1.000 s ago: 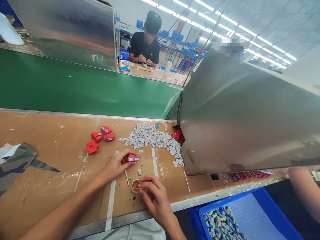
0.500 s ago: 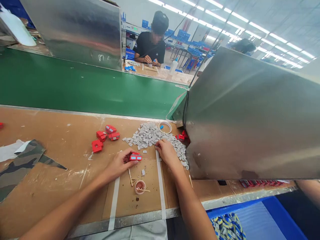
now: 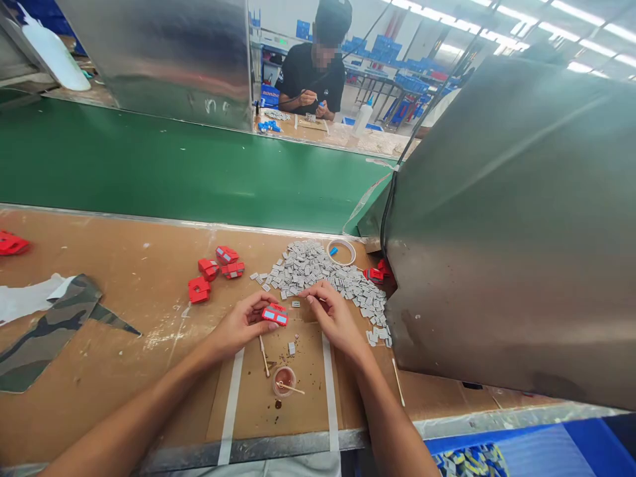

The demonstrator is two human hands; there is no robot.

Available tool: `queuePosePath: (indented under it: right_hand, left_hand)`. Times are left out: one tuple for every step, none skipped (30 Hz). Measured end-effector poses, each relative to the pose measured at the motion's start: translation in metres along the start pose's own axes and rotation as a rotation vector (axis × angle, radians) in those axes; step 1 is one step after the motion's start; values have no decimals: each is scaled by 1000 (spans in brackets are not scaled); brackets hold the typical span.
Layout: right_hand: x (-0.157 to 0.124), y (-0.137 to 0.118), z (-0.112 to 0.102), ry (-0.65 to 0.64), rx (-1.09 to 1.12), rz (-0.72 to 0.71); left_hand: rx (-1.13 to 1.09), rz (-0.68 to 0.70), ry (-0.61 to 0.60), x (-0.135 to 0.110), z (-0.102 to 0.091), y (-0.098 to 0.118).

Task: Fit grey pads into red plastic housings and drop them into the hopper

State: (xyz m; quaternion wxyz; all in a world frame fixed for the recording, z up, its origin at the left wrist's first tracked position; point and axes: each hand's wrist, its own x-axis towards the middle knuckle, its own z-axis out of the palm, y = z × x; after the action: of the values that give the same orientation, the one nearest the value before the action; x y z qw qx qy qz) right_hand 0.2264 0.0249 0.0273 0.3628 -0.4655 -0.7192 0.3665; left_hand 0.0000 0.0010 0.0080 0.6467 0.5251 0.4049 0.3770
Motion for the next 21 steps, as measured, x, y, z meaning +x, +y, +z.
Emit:
queuePosePath:
  right_hand:
    - [-1,-3,1,-30,30,-10]
    - [-2,-6,2,-54,59,-16]
    - [-3,-8,3,-70,92,-16]
    - [-3,-10,3,-81,127,-9]
    - [-4,-11,3,-94,161,4]
    - [-4,-12,2,-111,193,23]
    - [-4,-12,1,-133,221,42]
    - [-4,-12,1,-155,244,58]
    - [-4,-12,0,-175,261,70]
    - [-3,-13,-1,-189,275,74]
    - [-3,-13,-1,-198,284,73]
    - [-3,-14,-1,-205,289,65]
    - [-3,-14,-1,-213,292,53]
    - [-4,-15,0,-218,297,46]
    - [-5,-16,2,-218,308,50]
    - [-5,-17,3,-211,333,68]
    - [-6,-18,6,-197,369,103]
    - [-7,-18,8,-177,410,147]
    - [-8,-18,11,-156,450,192]
    - [-9,-18,14,-140,484,229]
    - [-9,-17,16,-131,507,254]
  left_hand:
    - [17,-1,-9,0,0,0]
    - [31,-3,-16,0,0,0]
    - [43,-5,-18,0,0,0]
    - [49,-9,-18,0,0,-1]
    - [49,-15,-18,1,0,-2]
    - [42,-22,-17,1,-1,-2]
    - [30,-32,-19,1,-1,-3]
    - [15,-43,-23,1,-2,-3]
    - [-3,-55,-27,1,-3,-3]
    - [-22,-68,-32,1,-4,-2]
    - [-38,-80,-36,1,-4,-1]
    - [-52,-91,-40,1,-5,-1]
    - [-62,-98,-44,2,-6,0]
    - [-67,-99,-45,2,-6,0]
    - [-64,-98,-45,2,-6,1]
    - [-53,-96,-43,2,-5,1]
    - [-39,-97,-40,2,-5,1]
    - [-22,-98,-41,3,-4,1]
    - [-4,-98,-43,3,-4,1]
    - [11,-97,-48,3,-3,1]
    - [21,-94,-54,3,-3,2]
